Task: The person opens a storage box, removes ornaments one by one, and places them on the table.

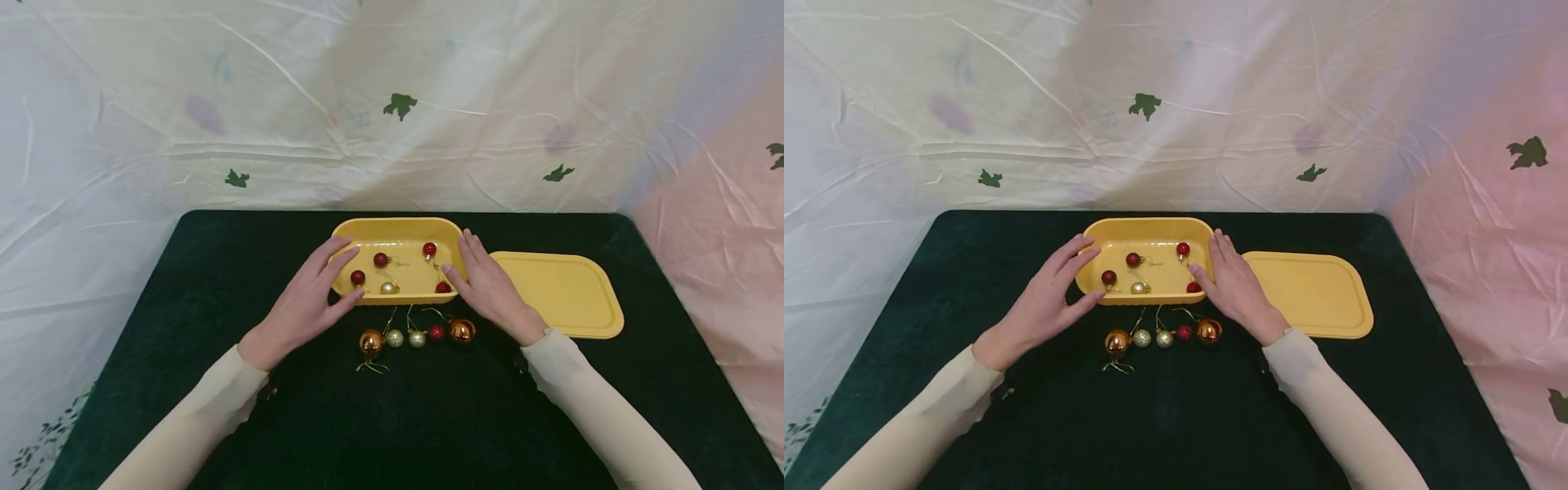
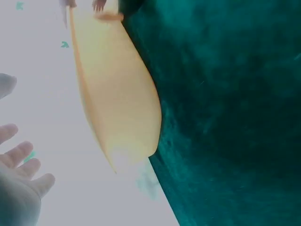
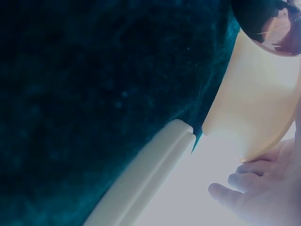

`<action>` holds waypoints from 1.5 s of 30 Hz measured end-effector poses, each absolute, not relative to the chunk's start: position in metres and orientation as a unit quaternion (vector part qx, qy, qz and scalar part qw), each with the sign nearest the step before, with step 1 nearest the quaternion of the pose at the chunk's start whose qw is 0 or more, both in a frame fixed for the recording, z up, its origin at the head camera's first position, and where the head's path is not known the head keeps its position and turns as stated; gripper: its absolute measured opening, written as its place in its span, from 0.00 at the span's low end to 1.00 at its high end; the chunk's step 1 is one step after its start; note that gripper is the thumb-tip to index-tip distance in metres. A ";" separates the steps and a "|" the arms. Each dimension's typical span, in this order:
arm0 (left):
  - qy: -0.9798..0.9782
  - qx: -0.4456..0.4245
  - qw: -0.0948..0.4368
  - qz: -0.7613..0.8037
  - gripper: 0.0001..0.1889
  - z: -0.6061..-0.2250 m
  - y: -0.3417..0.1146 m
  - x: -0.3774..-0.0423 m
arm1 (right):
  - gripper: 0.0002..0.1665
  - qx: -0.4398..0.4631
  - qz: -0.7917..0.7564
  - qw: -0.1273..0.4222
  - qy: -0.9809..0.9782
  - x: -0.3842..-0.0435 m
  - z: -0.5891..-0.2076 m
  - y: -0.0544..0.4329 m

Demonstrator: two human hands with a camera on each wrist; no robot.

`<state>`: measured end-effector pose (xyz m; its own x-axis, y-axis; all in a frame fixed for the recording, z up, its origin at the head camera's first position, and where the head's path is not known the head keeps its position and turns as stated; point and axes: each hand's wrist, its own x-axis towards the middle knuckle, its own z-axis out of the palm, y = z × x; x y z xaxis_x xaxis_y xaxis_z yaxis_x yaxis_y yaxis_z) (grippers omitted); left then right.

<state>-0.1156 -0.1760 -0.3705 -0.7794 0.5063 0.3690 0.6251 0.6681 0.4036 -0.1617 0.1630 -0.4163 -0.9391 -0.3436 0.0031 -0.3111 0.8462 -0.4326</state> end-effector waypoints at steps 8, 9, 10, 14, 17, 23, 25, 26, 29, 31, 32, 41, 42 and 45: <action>-0.917 -0.322 0.016 -0.236 0.36 -0.375 -0.169 -0.146 | 0.52 -0.171 -0.220 0.040 0.960 -0.162 -0.418 0.163; -0.916 -0.324 0.007 -0.235 0.35 -0.377 -0.168 -0.149 | 0.52 -0.171 -0.220 0.040 0.960 -0.162 -0.418 0.163; -0.916 -0.326 -0.001 -0.233 0.34 -0.378 -0.168 -0.153 | 0.52 -0.170 -0.220 0.039 0.960 -0.162 -0.418 0.163; -0.915 -0.330 -0.038 -0.229 0.29 -0.380 -0.166 -0.167 | 0.52 -0.169 -0.219 0.038 0.960 -0.162 -0.419 0.163; -0.914 -0.331 -0.074 -0.223 0.27 -0.378 -0.165 -0.175 | 0.52 -0.169 -0.220 0.038 0.960 -0.161 -0.420 0.164; -0.902 -0.351 -0.141 -0.209 0.25 -0.377 -0.163 -0.188 | 0.52 -0.171 -0.223 0.039 0.959 -0.158 -0.419 0.164; -0.898 -0.361 -0.152 -0.202 0.24 -0.378 -0.163 -0.192 | 0.52 -0.171 -0.221 0.040 0.959 -0.158 -0.418 0.164; -0.897 -0.364 -0.157 -0.196 0.23 -0.379 -0.163 -0.193 | 0.52 -0.170 -0.220 0.041 0.960 -0.157 -0.418 0.164; -0.896 -0.368 -0.174 -0.177 0.21 -0.379 -0.162 -0.196 | 0.52 -0.169 -0.217 0.043 0.961 -0.157 -0.418 0.164; -0.897 -0.366 -0.187 -0.161 0.20 -0.377 -0.160 -0.198 | 0.52 -0.168 -0.216 0.042 0.961 -0.157 -0.418 0.164; -0.898 -0.366 -0.193 -0.152 0.19 -0.377 -0.159 -0.199 | 0.52 -0.168 -0.216 0.042 0.961 -0.157 -0.418 0.164; -0.904 -0.360 -0.206 -0.103 0.16 -0.376 -0.154 -0.202 | 0.51 -0.173 -0.218 0.038 0.960 -0.159 -0.420 0.162; -0.905 -0.360 -0.206 -0.100 0.15 -0.375 -0.154 -0.202 | 0.51 -0.173 -0.218 0.038 0.960 -0.159 -0.420 0.162; -0.905 -0.362 -0.203 -0.089 0.14 -0.376 -0.153 -0.202 | 0.51 -0.174 -0.218 0.038 0.960 -0.158 -0.420 0.162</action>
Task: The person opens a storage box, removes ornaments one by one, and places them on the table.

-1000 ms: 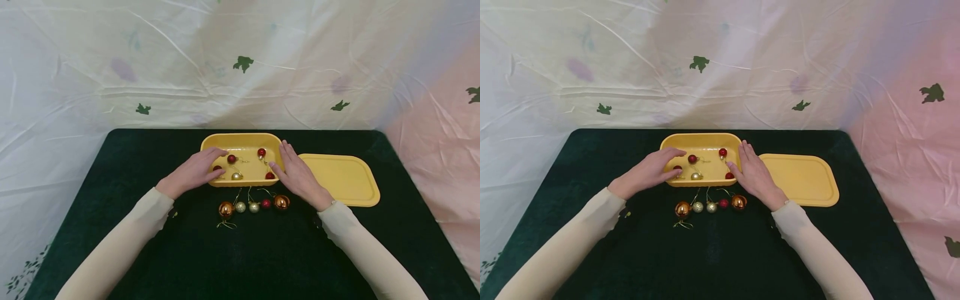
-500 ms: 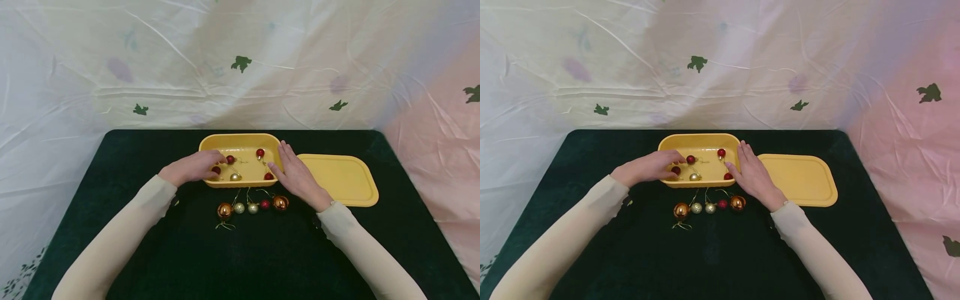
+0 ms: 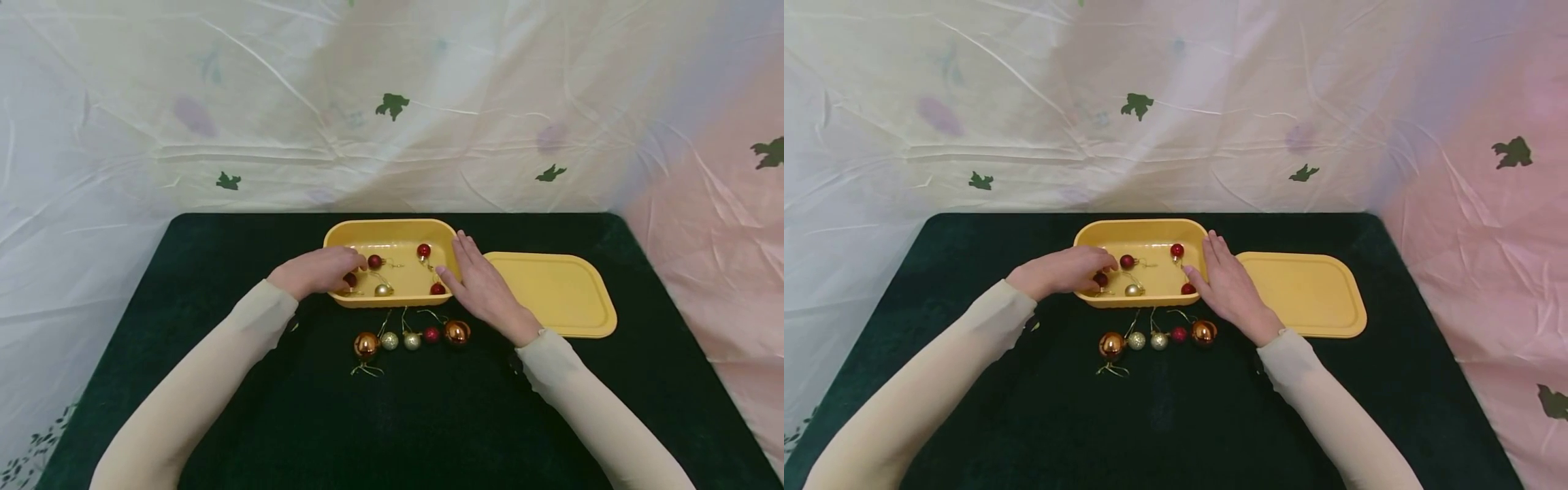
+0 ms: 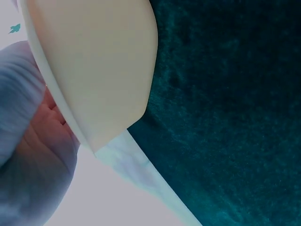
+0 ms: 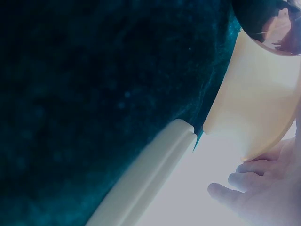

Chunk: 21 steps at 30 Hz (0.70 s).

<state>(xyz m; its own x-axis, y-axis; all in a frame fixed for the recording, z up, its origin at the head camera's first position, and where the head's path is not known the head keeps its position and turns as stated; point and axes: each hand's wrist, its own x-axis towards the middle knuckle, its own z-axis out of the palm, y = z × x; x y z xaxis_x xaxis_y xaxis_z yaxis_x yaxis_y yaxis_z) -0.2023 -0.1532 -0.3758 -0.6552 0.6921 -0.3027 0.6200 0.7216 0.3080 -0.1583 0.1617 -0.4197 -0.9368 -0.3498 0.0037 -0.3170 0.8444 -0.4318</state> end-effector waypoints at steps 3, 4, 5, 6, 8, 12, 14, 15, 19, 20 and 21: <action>0.904 0.365 0.201 0.093 0.13 -0.378 -0.152 -0.203 | 0.51 -0.174 -0.218 0.037 0.960 -0.158 -0.420 0.162; 0.904 0.365 0.201 0.099 0.13 -0.379 -0.152 -0.203 | 0.51 -0.174 -0.218 0.036 0.960 -0.158 -0.420 0.162; 0.902 0.366 0.201 0.108 0.13 -0.379 -0.152 -0.204 | 0.51 -0.174 -0.218 0.037 0.960 -0.158 -0.420 0.162; 0.901 0.367 0.200 0.120 0.13 -0.380 -0.151 -0.204 | 0.51 -0.173 -0.218 0.037 0.960 -0.158 -0.420 0.162; 0.898 0.366 0.197 0.142 0.13 -0.381 -0.151 -0.204 | 0.51 -0.174 -0.218 0.036 0.960 -0.158 -0.420 0.162; 0.896 0.368 0.180 0.174 0.12 -0.384 -0.148 -0.204 | 0.51 -0.172 -0.217 0.037 0.960 -0.157 -0.420 0.162; 0.894 0.376 0.170 0.178 0.12 -0.386 -0.146 -0.204 | 0.51 -0.171 -0.216 0.039 0.960 -0.157 -0.419 0.162; 0.892 0.382 0.165 0.178 0.12 -0.386 -0.145 -0.203 | 0.51 -0.170 -0.217 0.039 0.960 -0.156 -0.419 0.163; 0.888 0.398 0.157 0.170 0.12 -0.388 -0.140 -0.203 | 0.51 -0.172 -0.220 0.036 0.960 -0.157 -0.419 0.163; 0.887 0.398 0.160 0.169 0.13 -0.389 -0.139 -0.203 | 0.51 -0.172 -0.220 0.035 0.960 -0.157 -0.419 0.163; 0.887 0.395 0.165 0.171 0.14 -0.389 -0.139 -0.204 | 0.51 -0.173 -0.220 0.035 0.959 -0.157 -0.420 0.163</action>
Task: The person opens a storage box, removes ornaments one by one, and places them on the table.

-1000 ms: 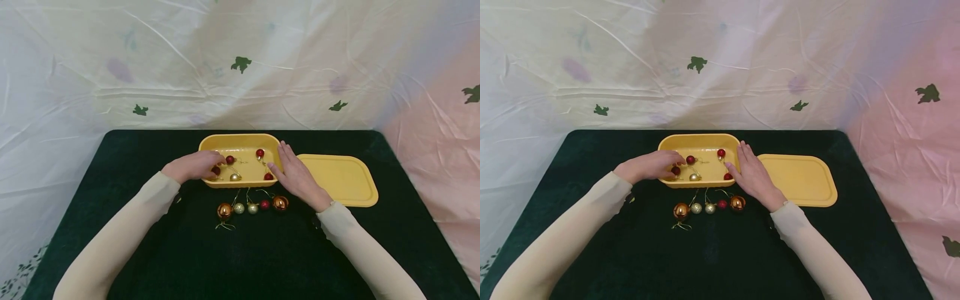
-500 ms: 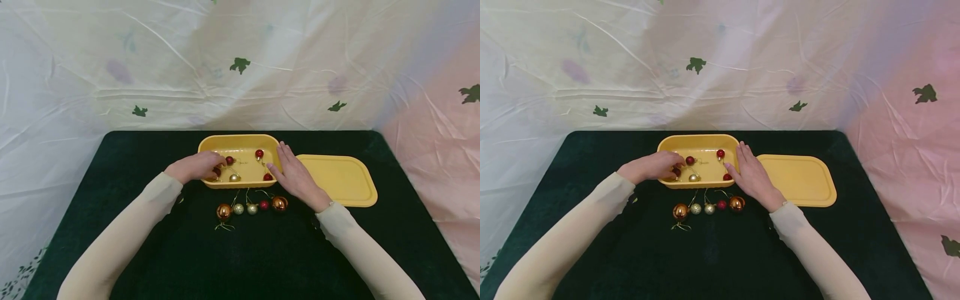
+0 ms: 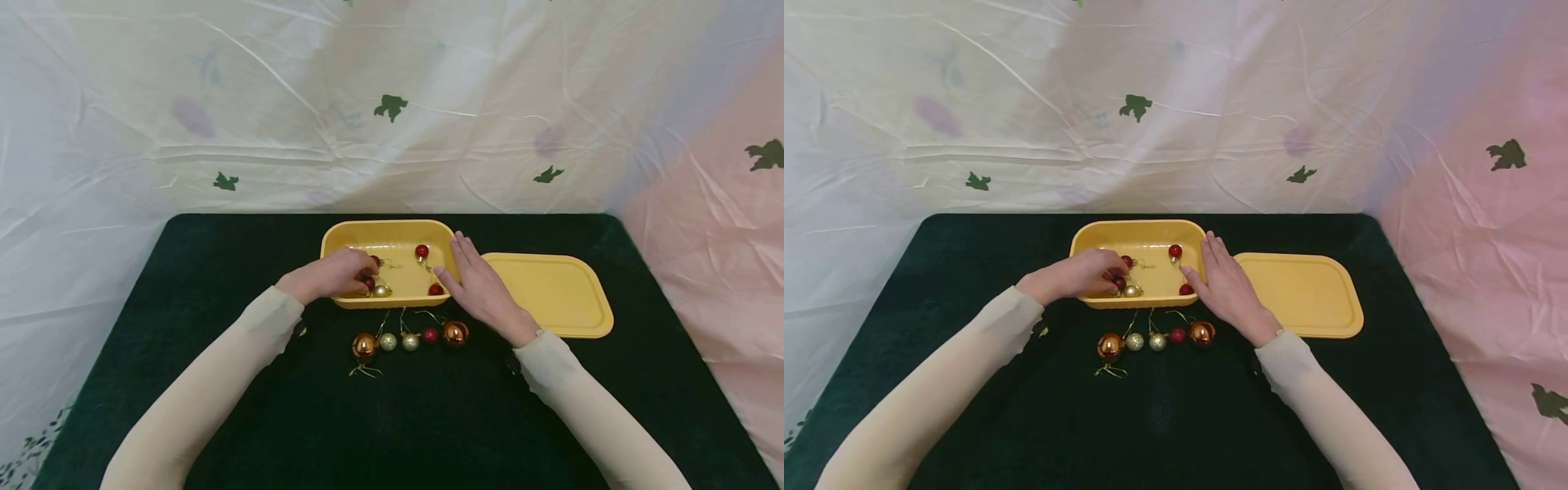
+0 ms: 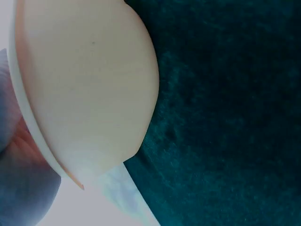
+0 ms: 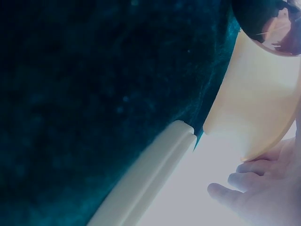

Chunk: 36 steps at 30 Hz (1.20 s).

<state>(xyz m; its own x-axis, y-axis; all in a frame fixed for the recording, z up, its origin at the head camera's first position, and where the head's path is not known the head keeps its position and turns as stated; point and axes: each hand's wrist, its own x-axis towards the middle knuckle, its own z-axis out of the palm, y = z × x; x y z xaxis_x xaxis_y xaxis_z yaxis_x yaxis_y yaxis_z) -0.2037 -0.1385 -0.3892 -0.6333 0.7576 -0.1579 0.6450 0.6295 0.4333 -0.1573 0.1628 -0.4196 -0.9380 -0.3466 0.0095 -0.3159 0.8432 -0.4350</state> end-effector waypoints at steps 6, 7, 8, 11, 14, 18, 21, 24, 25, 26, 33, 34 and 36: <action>0.883 0.380 0.205 0.181 0.17 -0.389 -0.138 -0.207 | 0.51 -0.171 -0.220 0.035 0.960 -0.156 -0.419 0.162; 0.883 0.380 0.209 0.180 0.16 -0.389 -0.138 -0.207 | 0.51 -0.171 -0.220 0.035 0.960 -0.156 -0.419 0.162; 0.882 0.382 0.211 0.178 0.15 -0.389 -0.138 -0.208 | 0.51 -0.172 -0.220 0.034 0.960 -0.156 -0.419 0.162; 0.880 0.388 0.210 0.173 0.12 -0.389 -0.138 -0.209 | 0.51 -0.175 -0.220 0.031 0.959 -0.157 -0.419 0.161; 0.880 0.395 0.202 0.168 0.12 -0.390 -0.139 -0.209 | 0.51 -0.177 -0.220 0.027 0.959 -0.158 -0.419 0.160; 0.882 0.398 0.190 0.165 0.12 -0.390 -0.139 -0.209 | 0.51 -0.178 -0.219 0.028 0.959 -0.159 -0.419 0.160; 0.885 0.392 0.183 0.175 0.12 -0.389 -0.140 -0.207 | 0.51 -0.178 -0.218 0.032 0.959 -0.160 -0.419 0.161; 0.885 0.388 0.167 0.192 0.12 -0.388 -0.141 -0.203 | 0.51 -0.176 -0.218 0.035 0.959 -0.159 -0.419 0.162; 0.886 0.387 0.162 0.200 0.11 -0.388 -0.142 -0.202 | 0.51 -0.176 -0.218 0.035 0.959 -0.159 -0.419 0.162; 0.885 0.387 0.156 0.208 0.11 -0.387 -0.143 -0.201 | 0.51 -0.175 -0.218 0.034 0.959 -0.159 -0.419 0.162; 0.878 0.387 0.124 0.252 0.13 -0.381 -0.151 -0.190 | 0.51 -0.177 -0.222 0.031 0.959 -0.159 -0.419 0.164; 0.879 0.384 0.123 0.256 0.14 -0.380 -0.152 -0.188 | 0.51 -0.176 -0.222 0.032 0.959 -0.160 -0.419 0.164; 0.879 0.377 0.119 0.267 0.15 -0.378 -0.154 -0.184 | 0.51 -0.175 -0.221 0.033 0.959 -0.160 -0.419 0.164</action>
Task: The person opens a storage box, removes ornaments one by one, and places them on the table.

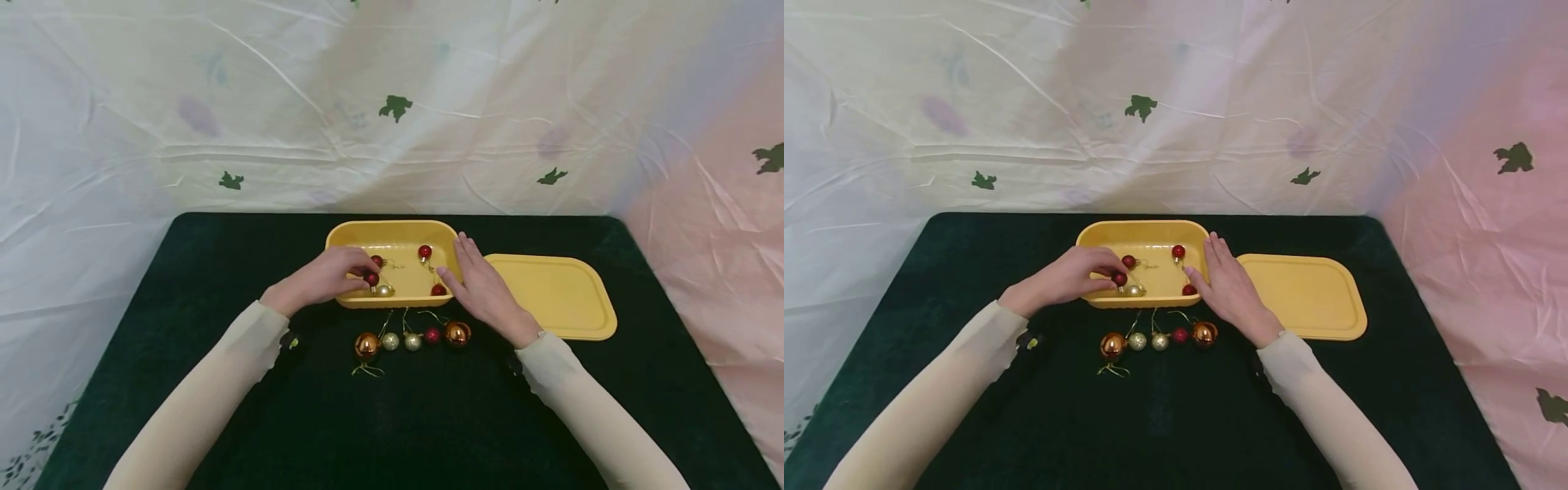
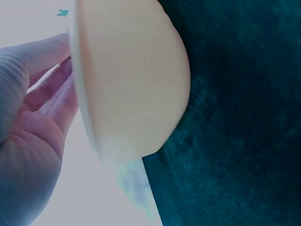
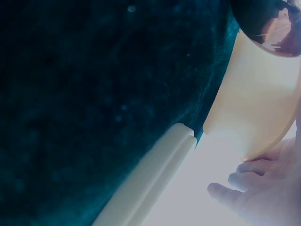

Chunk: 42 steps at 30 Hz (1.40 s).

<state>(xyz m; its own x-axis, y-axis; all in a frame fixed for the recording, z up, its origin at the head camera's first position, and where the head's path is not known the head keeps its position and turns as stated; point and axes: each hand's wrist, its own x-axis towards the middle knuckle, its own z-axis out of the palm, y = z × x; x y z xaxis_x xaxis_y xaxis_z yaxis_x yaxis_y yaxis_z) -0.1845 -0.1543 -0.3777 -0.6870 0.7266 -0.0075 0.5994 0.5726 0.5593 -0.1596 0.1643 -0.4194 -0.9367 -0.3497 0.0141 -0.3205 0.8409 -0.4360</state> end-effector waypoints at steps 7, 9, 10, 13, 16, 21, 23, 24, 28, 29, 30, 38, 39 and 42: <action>0.876 0.363 0.091 0.305 0.17 -0.371 -0.162 -0.169 | 0.51 -0.173 -0.218 0.039 0.960 -0.160 -0.419 0.163; 0.873 0.362 0.079 0.316 0.17 -0.369 -0.165 -0.164 | 0.52 -0.173 -0.216 0.039 0.960 -0.161 -0.419 0.163; 0.872 0.361 0.074 0.323 0.17 -0.368 -0.166 -0.162 | 0.51 -0.173 -0.216 0.039 0.960 -0.161 -0.419 0.163; 0.866 0.355 0.069 0.346 0.17 -0.366 -0.171 -0.154 | 0.52 -0.173 -0.213 0.040 0.961 -0.161 -0.419 0.163; 0.861 0.349 0.071 0.363 0.17 -0.365 -0.176 -0.146 | 0.52 -0.172 -0.214 0.041 0.961 -0.161 -0.419 0.162; 0.857 0.348 0.074 0.372 0.17 -0.365 -0.182 -0.134 | 0.52 -0.175 -0.213 0.037 0.961 -0.162 -0.419 0.162; 0.859 0.350 0.067 0.369 0.16 -0.365 -0.185 -0.129 | 0.52 -0.175 -0.213 0.035 0.961 -0.162 -0.418 0.162; 0.859 0.351 0.064 0.367 0.16 -0.365 -0.186 -0.127 | 0.52 -0.174 -0.214 0.037 0.961 -0.162 -0.418 0.162; 0.861 0.348 0.059 0.367 0.16 -0.367 -0.192 -0.120 | 0.52 -0.173 -0.214 0.039 0.961 -0.163 -0.418 0.164; 0.860 0.347 0.062 0.368 0.17 -0.368 -0.193 -0.118 | 0.52 -0.173 -0.214 0.040 0.961 -0.164 -0.418 0.164; 0.860 0.347 0.066 0.369 0.17 -0.369 -0.195 -0.116 | 0.52 -0.172 -0.214 0.041 0.961 -0.164 -0.418 0.164; 0.861 0.342 0.092 0.367 0.18 -0.380 -0.203 -0.106 | 0.53 -0.168 -0.215 0.042 0.961 -0.164 -0.420 0.167; 0.861 0.341 0.095 0.365 0.18 -0.382 -0.204 -0.106 | 0.53 -0.168 -0.216 0.043 0.961 -0.163 -0.420 0.167; 0.862 0.341 0.106 0.361 0.18 -0.385 -0.207 -0.103 | 0.53 -0.166 -0.218 0.042 0.961 -0.163 -0.420 0.167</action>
